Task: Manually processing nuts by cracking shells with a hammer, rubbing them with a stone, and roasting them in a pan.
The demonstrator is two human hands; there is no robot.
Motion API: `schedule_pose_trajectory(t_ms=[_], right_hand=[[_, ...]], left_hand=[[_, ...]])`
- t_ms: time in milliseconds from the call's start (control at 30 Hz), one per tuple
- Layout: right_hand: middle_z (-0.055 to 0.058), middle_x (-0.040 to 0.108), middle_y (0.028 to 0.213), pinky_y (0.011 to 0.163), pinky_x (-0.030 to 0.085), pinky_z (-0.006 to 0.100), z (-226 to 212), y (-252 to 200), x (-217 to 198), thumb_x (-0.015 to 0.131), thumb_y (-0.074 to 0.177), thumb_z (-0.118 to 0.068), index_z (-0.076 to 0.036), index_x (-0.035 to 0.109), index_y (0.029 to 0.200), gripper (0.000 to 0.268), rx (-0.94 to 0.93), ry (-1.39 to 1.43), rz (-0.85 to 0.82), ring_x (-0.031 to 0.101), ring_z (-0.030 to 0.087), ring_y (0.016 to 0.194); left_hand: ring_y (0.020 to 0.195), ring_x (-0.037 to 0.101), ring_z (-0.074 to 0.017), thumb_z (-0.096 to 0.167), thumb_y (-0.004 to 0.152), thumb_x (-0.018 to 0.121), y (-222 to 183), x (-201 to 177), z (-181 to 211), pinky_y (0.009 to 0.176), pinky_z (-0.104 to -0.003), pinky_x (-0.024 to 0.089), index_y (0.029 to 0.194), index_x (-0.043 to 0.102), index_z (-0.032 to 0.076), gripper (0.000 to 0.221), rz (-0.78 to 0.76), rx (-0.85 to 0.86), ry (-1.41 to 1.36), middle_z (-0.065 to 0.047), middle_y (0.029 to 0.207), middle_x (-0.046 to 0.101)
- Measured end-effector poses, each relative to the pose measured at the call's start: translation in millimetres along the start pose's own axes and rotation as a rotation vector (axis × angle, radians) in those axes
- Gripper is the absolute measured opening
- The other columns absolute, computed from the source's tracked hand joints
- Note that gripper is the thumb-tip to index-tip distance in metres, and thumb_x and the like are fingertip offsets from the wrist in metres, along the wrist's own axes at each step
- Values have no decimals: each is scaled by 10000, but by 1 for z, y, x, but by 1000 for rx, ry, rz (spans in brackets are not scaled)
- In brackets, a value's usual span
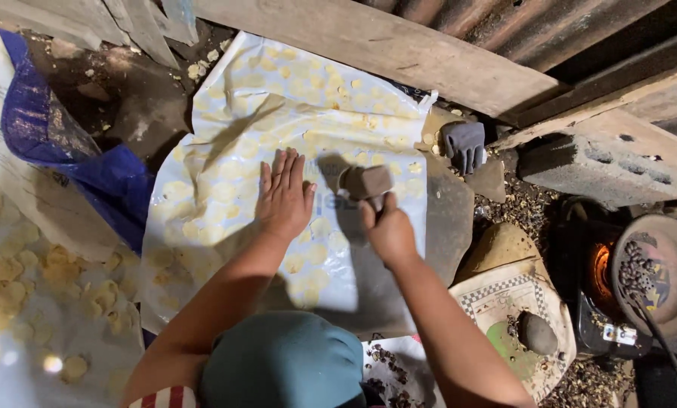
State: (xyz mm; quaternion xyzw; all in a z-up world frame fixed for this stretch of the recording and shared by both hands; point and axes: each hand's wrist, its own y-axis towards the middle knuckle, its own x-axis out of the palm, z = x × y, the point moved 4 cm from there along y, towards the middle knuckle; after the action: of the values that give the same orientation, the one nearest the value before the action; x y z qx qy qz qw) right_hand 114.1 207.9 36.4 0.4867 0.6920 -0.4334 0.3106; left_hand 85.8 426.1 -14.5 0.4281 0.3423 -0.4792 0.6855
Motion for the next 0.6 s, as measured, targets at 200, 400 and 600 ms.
schedule_pose_trajectory(t_ms=[200, 400, 600], right_hand=[[301, 717, 933, 847, 573, 608, 12, -28, 5, 500, 984, -514, -58, 502, 1197, 503, -23, -13, -45, 711, 505, 955], [325, 709, 1037, 835, 578, 610, 49, -102, 45, 553, 976, -446, 45, 453, 1369, 636, -127, -10, -73, 717, 501, 948], [153, 571, 1250, 878, 532, 521, 100, -119, -68, 669, 911, -376, -82, 628, 1189, 407, -352, -409, -343, 634, 389, 1032]], left_hand=[[1583, 194, -322, 436, 1041, 452, 22, 9, -2, 1266, -584, 108, 1600, 307, 54, 692, -166, -67, 47, -182, 1688, 276], [1604, 100, -315, 460, 1061, 393, 33, 19, -22, 1271, -577, 82, 1638, 226, 54, 725, -315, -149, 88, -173, 1720, 184], [1297, 426, -507, 187, 1002, 541, 43, -3, -23, 1020, -626, 408, 1288, 609, -96, 408, -124, 294, 18, -339, 1425, 484]])
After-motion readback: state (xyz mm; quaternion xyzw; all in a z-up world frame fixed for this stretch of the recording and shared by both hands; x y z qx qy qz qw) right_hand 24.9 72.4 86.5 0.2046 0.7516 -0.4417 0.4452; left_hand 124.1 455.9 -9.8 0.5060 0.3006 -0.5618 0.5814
